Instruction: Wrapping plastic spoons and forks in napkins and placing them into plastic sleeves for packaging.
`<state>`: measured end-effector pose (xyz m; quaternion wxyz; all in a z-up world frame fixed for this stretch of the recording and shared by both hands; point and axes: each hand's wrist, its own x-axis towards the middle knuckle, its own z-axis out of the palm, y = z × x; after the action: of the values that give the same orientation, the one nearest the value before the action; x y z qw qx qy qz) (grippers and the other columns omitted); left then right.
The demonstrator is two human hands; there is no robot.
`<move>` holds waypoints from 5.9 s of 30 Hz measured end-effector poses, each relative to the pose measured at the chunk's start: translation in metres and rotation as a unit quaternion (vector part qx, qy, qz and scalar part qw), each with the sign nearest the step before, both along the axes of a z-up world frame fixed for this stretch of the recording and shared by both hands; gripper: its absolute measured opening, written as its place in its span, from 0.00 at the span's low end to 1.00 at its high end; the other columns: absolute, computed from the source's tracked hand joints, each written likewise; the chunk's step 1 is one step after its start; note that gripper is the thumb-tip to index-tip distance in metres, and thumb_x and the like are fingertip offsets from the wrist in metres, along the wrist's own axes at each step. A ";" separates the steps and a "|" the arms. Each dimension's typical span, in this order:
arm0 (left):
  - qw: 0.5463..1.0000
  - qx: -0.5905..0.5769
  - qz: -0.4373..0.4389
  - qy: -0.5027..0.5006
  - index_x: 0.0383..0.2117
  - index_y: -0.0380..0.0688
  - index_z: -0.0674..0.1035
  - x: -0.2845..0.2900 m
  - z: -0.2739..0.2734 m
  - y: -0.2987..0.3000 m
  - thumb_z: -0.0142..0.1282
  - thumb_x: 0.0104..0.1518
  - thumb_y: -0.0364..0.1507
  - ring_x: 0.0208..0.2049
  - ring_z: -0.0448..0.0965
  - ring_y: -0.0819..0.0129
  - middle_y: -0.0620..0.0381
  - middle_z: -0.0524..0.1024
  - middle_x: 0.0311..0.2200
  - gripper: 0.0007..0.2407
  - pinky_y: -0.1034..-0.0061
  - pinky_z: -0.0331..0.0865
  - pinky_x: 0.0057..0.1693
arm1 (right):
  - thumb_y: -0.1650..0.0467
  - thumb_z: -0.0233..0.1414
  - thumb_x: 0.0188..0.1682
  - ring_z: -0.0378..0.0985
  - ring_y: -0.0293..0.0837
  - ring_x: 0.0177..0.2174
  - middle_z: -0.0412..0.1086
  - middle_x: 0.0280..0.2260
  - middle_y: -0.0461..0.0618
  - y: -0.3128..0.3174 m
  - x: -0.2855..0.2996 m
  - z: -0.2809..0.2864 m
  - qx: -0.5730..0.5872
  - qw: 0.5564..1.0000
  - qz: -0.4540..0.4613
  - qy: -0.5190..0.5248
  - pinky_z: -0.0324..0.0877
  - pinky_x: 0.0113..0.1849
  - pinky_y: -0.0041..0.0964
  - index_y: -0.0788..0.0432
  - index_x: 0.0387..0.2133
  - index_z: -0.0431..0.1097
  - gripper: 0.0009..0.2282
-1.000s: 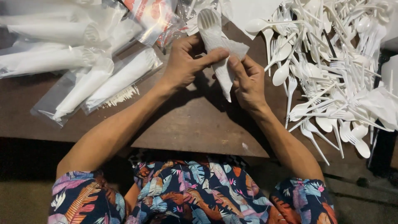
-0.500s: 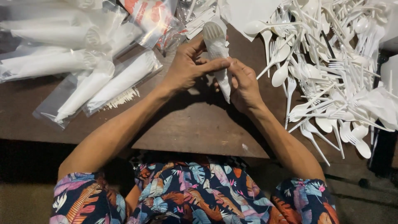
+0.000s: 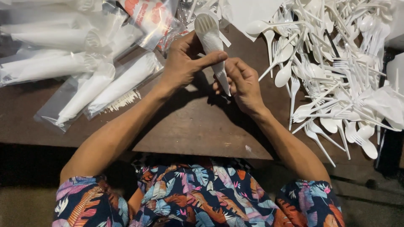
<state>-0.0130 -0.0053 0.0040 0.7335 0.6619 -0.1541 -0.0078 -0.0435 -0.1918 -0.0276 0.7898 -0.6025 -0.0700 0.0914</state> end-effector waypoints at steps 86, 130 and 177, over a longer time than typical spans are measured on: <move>0.822 0.522 0.103 -0.205 0.30 0.56 0.84 0.067 -0.017 0.114 0.61 0.56 0.37 0.32 0.83 0.65 0.72 0.84 0.28 0.05 0.57 0.70 0.33 | 0.68 0.62 0.54 0.75 0.51 0.43 0.72 0.41 0.57 -0.026 0.053 0.028 -0.498 0.716 0.064 -0.485 0.61 0.45 0.45 0.62 0.43 0.76 0.10; 0.851 0.447 0.212 -0.175 0.54 0.62 0.73 0.090 -0.043 0.135 0.72 0.48 0.38 0.45 0.79 0.57 0.63 0.78 0.39 0.26 0.61 0.75 0.52 | 0.64 0.67 0.43 0.83 0.58 0.36 0.78 0.30 0.55 0.083 0.243 -0.003 -0.455 0.848 -0.086 -0.258 0.76 0.37 0.50 0.57 0.44 0.78 0.17; 0.890 0.366 -0.192 -0.192 0.46 0.52 0.85 0.042 0.134 0.080 0.54 0.63 0.39 0.35 0.76 0.71 0.60 0.78 0.36 0.13 0.77 0.69 0.40 | 0.80 0.54 0.54 0.77 0.46 0.44 0.71 0.44 0.59 -0.020 0.064 0.160 -0.304 0.848 0.166 -0.401 0.77 0.47 0.32 0.66 0.47 0.73 0.09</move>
<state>0.0290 0.0752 0.1385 0.3793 0.8296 -0.4024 -0.0774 0.0209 -0.2115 0.1328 0.4432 -0.7762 -0.4484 -0.0113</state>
